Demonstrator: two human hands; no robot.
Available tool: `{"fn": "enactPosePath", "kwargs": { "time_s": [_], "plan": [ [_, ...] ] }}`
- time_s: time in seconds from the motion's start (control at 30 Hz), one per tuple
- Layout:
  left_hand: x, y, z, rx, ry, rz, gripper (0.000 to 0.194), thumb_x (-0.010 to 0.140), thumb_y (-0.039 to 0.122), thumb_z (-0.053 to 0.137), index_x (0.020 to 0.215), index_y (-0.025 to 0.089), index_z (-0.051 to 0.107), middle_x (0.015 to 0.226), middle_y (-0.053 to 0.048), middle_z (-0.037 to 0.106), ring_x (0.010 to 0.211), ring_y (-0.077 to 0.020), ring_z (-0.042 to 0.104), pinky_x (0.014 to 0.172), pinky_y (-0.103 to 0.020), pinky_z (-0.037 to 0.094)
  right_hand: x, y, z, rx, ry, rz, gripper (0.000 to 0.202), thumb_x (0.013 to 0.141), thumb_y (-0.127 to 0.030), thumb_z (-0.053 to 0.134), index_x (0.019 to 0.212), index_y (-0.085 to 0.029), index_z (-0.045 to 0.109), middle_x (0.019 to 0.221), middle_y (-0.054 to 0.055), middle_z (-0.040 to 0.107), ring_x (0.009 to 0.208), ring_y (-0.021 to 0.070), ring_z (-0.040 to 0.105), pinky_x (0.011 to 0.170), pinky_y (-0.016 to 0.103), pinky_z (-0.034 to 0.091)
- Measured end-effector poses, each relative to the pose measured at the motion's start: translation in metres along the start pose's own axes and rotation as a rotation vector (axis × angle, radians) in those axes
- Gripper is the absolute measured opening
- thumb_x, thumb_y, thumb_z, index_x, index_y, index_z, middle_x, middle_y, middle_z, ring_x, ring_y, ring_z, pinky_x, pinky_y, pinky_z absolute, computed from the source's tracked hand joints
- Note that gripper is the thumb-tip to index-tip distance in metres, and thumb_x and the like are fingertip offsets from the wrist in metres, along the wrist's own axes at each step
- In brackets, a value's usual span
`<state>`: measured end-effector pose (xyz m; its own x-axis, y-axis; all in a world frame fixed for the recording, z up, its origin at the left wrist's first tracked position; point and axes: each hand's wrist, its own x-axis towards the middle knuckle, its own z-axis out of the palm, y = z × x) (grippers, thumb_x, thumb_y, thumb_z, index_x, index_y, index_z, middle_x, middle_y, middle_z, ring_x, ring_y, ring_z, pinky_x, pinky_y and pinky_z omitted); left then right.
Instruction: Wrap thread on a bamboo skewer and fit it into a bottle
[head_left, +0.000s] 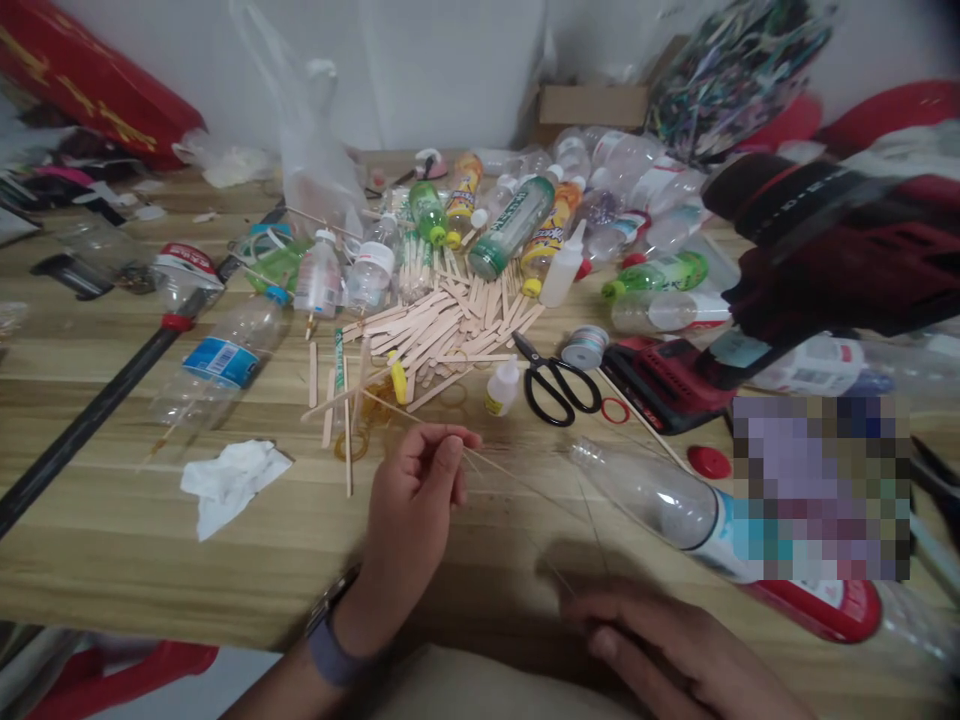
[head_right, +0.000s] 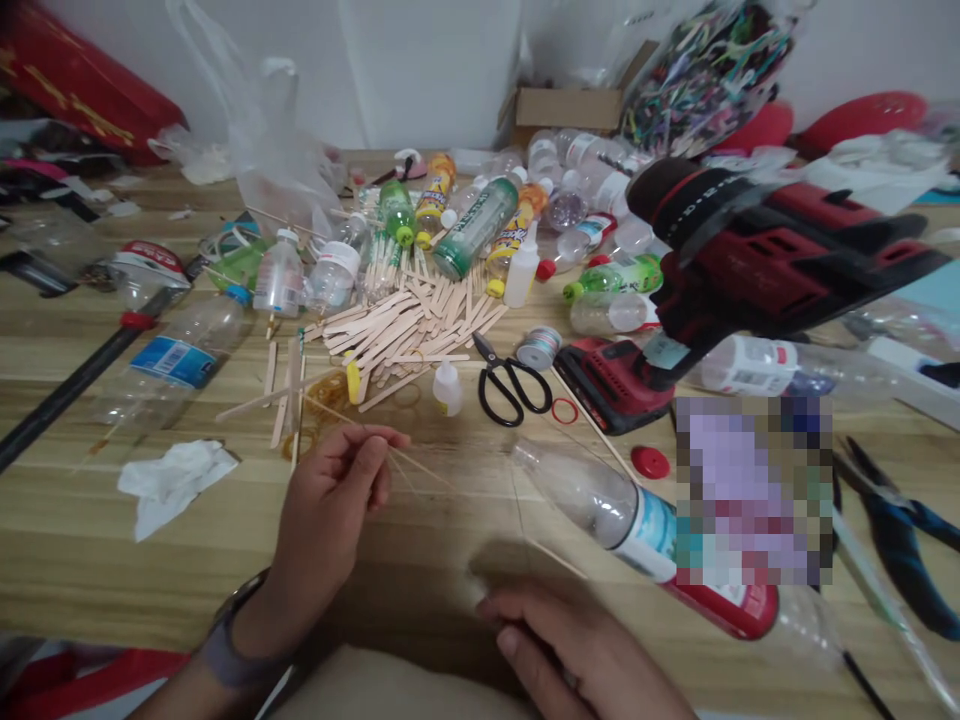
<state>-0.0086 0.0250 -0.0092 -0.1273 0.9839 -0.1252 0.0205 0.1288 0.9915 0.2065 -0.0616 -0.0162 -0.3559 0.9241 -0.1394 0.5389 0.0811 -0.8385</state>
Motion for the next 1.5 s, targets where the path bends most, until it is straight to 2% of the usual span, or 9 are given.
{"fn": "enactPosePath", "kwargs": {
  "time_s": [0.3, 0.53, 0.63, 0.73, 0.87, 0.93, 1.07, 1.3, 1.5],
  "plan": [
    [0.006, 0.028, -0.026, 0.363, 0.197, 0.259, 0.013, 0.092, 0.031, 0.056, 0.092, 0.022, 0.065, 0.079, 0.001, 0.069, 0.056, -0.0115, 0.054, 0.054, -0.024, 0.042, 0.003, -0.003, -0.015, 0.006, 0.149, -0.005, 0.017, 0.094, -0.035, 0.057, 0.098, -0.031, 0.074, 0.087, 0.002, 0.074, 0.075, 0.0198, 0.072, 0.064, 0.025, 0.06],
    [0.007, 0.028, -0.043, 0.506, 0.045, 0.176, 0.013, 0.088, 0.033, 0.057, 0.088, 0.023, 0.065, 0.059, 0.005, 0.057, 0.054, -0.0147, 0.054, 0.052, -0.025, 0.04, 0.019, 0.01, -0.026, 0.233, 0.329, 0.136, 0.036, 0.091, -0.056, 0.059, 0.082, -0.023, 0.071, 0.067, 0.005, 0.064, 0.063, 0.0191, 0.063, 0.058, 0.025, 0.056],
    [0.007, 0.015, -0.033, 0.357, -0.051, 0.082, 0.015, 0.089, 0.033, 0.054, 0.087, 0.021, 0.063, 0.061, 0.004, 0.057, 0.053, -0.0135, 0.054, 0.052, -0.025, 0.041, 0.018, 0.005, -0.028, 0.208, 0.522, 0.223, 0.039, 0.09, -0.059, 0.058, 0.106, -0.024, 0.066, 0.063, 0.003, 0.062, 0.052, 0.0187, 0.059, 0.047, 0.027, 0.052],
    [0.002, 0.0, -0.016, 0.317, -0.114, 0.033, 0.015, 0.09, 0.032, 0.051, 0.087, 0.02, 0.061, 0.063, 0.004, 0.058, 0.057, -0.014, 0.055, 0.055, -0.025, 0.042, 0.018, -0.014, -0.026, -0.102, 0.639, 0.17, 0.047, 0.092, -0.051, 0.057, 0.134, -0.03, 0.052, 0.082, 0.007, 0.068, 0.054, 0.0201, 0.06, 0.044, 0.029, 0.049],
    [-0.009, -0.01, 0.007, 0.337, -0.201, 0.04, 0.017, 0.093, 0.031, 0.049, 0.09, 0.02, 0.061, 0.064, 0.004, 0.058, 0.06, -0.0148, 0.055, 0.06, -0.027, 0.041, 0.041, -0.034, -0.014, -0.22, 0.433, -0.169, 0.03, 0.094, -0.03, 0.052, 0.122, -0.029, 0.063, 0.122, 0.01, 0.064, 0.091, 0.0259, 0.067, 0.076, 0.039, 0.055],
    [-0.013, -0.011, 0.013, 0.356, -0.237, 0.07, 0.017, 0.094, 0.029, 0.048, 0.09, 0.02, 0.062, 0.068, 0.002, 0.059, 0.065, -0.0158, 0.055, 0.063, -0.028, 0.041, 0.058, -0.033, -0.009, -0.16, 0.27, -0.179, 0.031, 0.093, -0.025, 0.051, 0.123, -0.025, 0.062, 0.128, 0.011, 0.062, 0.112, 0.0289, 0.062, 0.09, 0.042, 0.05],
    [-0.013, -0.011, 0.016, 0.365, -0.263, 0.061, 0.016, 0.093, 0.027, 0.047, 0.089, 0.02, 0.06, 0.07, 0.001, 0.058, 0.071, -0.0172, 0.056, 0.067, -0.029, 0.04, 0.08, -0.022, -0.006, 0.033, -0.024, -0.088, 0.018, 0.095, -0.027, 0.051, 0.085, -0.023, 0.065, 0.082, 0.003, 0.067, 0.08, 0.0216, 0.063, 0.072, 0.033, 0.047],
    [-0.004, -0.015, 0.01, 0.181, -0.421, -0.155, 0.016, 0.089, 0.03, 0.049, 0.089, 0.018, 0.06, 0.064, 0.004, 0.054, 0.06, -0.014, 0.052, 0.058, -0.027, 0.038, 0.087, -0.007, -0.007, 0.211, 0.066, 0.04, 0.028, 0.087, -0.035, 0.059, 0.063, -0.021, 0.055, 0.057, -0.003, 0.044, 0.055, 0.0139, 0.038, 0.051, 0.026, 0.025],
    [0.0, -0.021, 0.006, 0.086, -0.458, -0.298, 0.02, 0.087, 0.034, 0.05, 0.084, 0.018, 0.06, 0.062, 0.004, 0.051, 0.056, -0.0114, 0.047, 0.054, -0.025, 0.035, 0.094, -0.005, 0.001, 0.591, 0.171, 0.208, 0.027, 0.077, -0.038, 0.063, 0.059, -0.02, 0.054, 0.061, 0.0, 0.049, 0.061, 0.0152, 0.045, 0.057, 0.027, 0.036]
  ]
}}
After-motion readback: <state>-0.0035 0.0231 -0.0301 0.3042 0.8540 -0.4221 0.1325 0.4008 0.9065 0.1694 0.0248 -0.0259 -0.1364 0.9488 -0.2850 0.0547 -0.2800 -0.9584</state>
